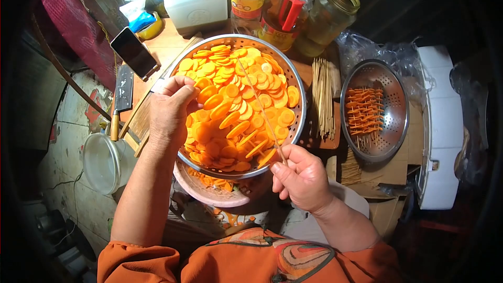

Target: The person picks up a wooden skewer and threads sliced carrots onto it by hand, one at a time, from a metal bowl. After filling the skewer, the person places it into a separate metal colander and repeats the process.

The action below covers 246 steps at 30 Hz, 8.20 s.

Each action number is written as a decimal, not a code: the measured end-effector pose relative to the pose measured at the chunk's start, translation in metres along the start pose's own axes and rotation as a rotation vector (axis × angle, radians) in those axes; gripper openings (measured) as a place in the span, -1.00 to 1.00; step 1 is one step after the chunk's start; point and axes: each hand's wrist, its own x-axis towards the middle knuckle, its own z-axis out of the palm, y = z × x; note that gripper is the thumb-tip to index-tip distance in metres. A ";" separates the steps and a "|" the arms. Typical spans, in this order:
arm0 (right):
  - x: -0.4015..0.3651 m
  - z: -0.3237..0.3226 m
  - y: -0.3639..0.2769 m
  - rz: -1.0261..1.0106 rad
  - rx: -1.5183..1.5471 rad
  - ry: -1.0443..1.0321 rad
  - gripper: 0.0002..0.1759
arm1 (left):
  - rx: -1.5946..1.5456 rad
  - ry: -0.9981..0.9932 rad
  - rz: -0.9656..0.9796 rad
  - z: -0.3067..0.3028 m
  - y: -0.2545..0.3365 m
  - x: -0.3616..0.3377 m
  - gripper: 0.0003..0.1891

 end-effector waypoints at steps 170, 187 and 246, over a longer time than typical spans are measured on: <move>0.020 -0.009 -0.009 0.067 -0.189 -0.024 -0.75 | -0.036 -0.149 -0.308 0.037 -0.022 -0.045 -0.88; 0.023 -0.021 -0.005 -0.082 -0.494 -0.009 -0.82 | 0.137 -0.309 -0.219 0.053 -0.029 -0.055 -0.86; 0.004 -0.023 -0.017 0.003 -0.274 -0.065 -0.87 | -0.184 0.018 -0.171 0.022 0.003 0.012 -0.93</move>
